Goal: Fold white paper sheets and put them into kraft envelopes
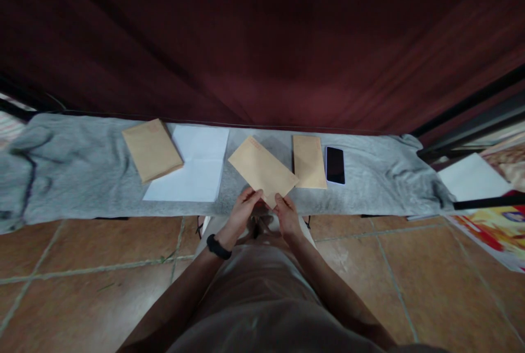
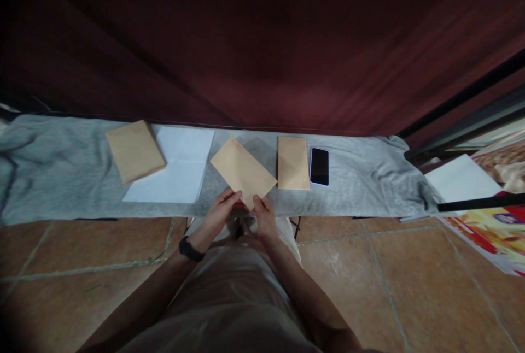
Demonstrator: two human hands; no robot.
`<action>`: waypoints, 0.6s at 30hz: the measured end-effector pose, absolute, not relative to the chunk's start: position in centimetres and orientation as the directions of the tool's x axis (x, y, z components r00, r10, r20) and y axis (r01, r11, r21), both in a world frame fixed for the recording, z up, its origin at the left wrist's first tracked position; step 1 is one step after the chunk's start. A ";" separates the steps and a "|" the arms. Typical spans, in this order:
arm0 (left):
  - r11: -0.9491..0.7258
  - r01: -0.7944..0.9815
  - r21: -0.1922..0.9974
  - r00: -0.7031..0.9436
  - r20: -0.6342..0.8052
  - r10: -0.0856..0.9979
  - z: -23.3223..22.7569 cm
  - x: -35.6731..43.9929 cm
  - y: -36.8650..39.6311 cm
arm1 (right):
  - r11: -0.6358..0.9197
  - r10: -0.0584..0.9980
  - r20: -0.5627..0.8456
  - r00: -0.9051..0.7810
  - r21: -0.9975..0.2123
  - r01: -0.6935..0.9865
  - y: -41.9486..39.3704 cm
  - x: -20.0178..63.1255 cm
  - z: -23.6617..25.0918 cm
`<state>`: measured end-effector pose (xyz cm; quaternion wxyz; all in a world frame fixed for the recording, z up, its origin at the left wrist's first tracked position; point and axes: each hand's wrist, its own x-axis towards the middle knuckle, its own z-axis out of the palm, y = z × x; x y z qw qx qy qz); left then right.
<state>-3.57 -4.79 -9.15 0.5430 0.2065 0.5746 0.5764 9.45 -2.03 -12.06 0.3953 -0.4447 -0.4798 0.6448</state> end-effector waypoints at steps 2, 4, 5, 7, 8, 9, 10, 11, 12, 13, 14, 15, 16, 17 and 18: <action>0.238 -0.455 0.858 -0.352 -0.418 0.837 -9.2 -3.9 -4.7 | -0.306 0.917 -0.263 -0.302 -0.946 -0.108 -2.6 9.4 -12.6; 0.229 -0.475 0.850 -0.370 -0.429 0.824 -9.3 -4.3 -4.6 | -0.383 0.899 -0.331 -0.287 -0.911 -0.150 -2.8 9.5 -12.7; 0.230 -0.473 0.851 -0.369 -0.428 0.825 -9.4 -4.5 -4.6 | -0.411 0.894 -0.358 -0.270 -0.895 -0.174 -2.7 9.6 -12.6; 0.243 -0.458 0.855 -0.354 -0.426 0.832 -9.5 -4.8 -4.7 | -0.443 0.888 -0.393 -0.240 -0.870 -0.215 -2.2 9.9 -12.3; 0.251 -0.438 0.863 -0.350 -0.421 0.837 -9.6 -5.0 -4.7 | -0.454 0.885 -0.407 -0.224 -0.861 -0.228 -1.9 10.1 -12.1; 0.258 -0.408 0.876 -0.350 -0.411 0.842 -9.6 -5.1 -4.7 | -0.466 0.881 -0.425 -0.208 -0.853 -0.234 -1.6 10.4 -12.0; 0.264 -0.373 0.889 -0.355 -0.400 0.845 -9.7 -5.1 -4.7 | -0.482 0.875 -0.446 -0.191 -0.844 -0.235 -1.3 10.8 -11.9; 0.267 -0.338 0.902 -0.364 -0.387 0.847 -9.8 -5.2 -4.7 | -0.501 0.865 -0.471 -0.175 -0.833 -0.236 -1.0 11.1 -11.9; 0.270 -0.306 0.913 -0.371 -0.376 0.849 -9.9 -5.2 -4.7 | -0.522 0.853 -0.496 -0.164 -0.820 -0.234 -0.8 11.5 -11.9; 0.274 -0.281 0.920 -0.376 -0.368 0.850 -10.0 -5.3 -4.6 | -0.540 0.841 -0.517 -0.159 -0.809 -0.230 -0.6 11.9 -11.9; 0.277 -0.268 0.923 -0.378 -0.365 0.851 -10.1 -5.3 -4.5 | -0.555 0.832 -0.531 -0.163 -0.800 -0.227 -0.5 12.2 -12.0; 0.276 -0.263 0.924 -0.381 -0.363 0.851 -10.2 -5.3 -4.4 | -0.568 0.823 -0.541 -0.173 -0.792 -0.226 -0.5 12.5 -12.1; 0.276 -0.258 0.926 -0.386 -0.361 0.849 -10.3 -5.3 -4.2 | -0.576 0.817 -0.546 -0.185 -0.785 -0.226 -0.5 12.6 -12.1; 0.277 -0.252 0.927 -0.393 -0.359 0.847 -10.4 -5.2 -4.1 | -0.582 0.813 -0.550 -0.190 -0.778 -0.236 -0.5 12.7 -12.2; 0.278 -0.244 0.929 -0.397 -0.357 0.846 -10.5 -5.1 -4.1 | -0.582 0.813 -0.552 -0.187 -0.772 -0.256 -0.6 12.7 -12.3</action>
